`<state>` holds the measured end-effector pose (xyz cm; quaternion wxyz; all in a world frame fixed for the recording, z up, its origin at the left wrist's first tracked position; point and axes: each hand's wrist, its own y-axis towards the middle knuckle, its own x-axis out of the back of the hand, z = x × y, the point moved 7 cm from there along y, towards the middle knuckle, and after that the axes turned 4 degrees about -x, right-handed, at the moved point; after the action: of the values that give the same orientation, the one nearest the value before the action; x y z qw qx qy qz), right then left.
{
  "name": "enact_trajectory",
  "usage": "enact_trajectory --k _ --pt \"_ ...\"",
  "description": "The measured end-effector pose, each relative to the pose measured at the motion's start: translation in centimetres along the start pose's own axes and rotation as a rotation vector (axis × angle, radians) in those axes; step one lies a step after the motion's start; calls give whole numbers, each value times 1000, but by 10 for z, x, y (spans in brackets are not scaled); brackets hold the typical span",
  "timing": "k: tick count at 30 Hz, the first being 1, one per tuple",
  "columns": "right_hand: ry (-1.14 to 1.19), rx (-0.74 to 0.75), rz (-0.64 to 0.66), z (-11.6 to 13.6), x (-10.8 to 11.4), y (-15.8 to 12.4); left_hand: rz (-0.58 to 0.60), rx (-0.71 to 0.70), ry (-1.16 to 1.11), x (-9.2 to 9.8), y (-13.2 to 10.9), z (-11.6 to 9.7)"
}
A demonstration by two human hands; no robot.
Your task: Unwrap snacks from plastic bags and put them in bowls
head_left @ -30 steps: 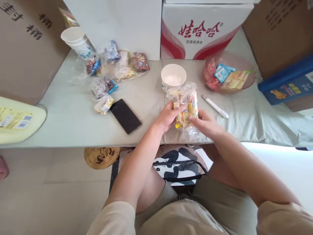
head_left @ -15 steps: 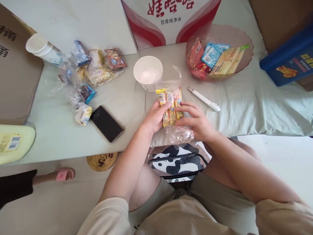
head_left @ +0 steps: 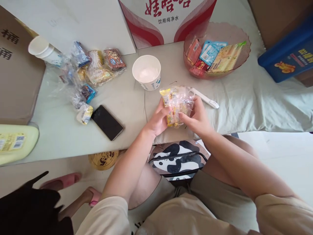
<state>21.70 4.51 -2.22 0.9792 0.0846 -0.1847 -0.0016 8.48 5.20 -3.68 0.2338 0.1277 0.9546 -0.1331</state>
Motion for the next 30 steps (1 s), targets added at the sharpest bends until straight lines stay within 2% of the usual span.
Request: enact_trajectory --k 3,9,12,15,17,21,24,27,30 --pt "122 -50 39 -11 -9 0 152 14 68 -5 -7 -5" --pt "143 -68 42 -20 -8 7 58 -26 193 10 -6 -4" --pt "112 10 45 -16 4 14 112 -5 216 10 -5 -2" --pt "107 101 123 -7 10 17 217 64 257 5 -7 6" --pt "87 160 167 0 11 17 246 72 268 3 -7 10" --pt "-71 306 96 11 12 13 219 14 241 3 -3 13" --pt "-183 324 72 12 9 11 222 -28 205 0 -1 13" --pt "-253 301 99 13 3 9 213 -89 212 0 1 9" --pt "-247 343 169 18 -6 4 158 -187 272 7 5 2"
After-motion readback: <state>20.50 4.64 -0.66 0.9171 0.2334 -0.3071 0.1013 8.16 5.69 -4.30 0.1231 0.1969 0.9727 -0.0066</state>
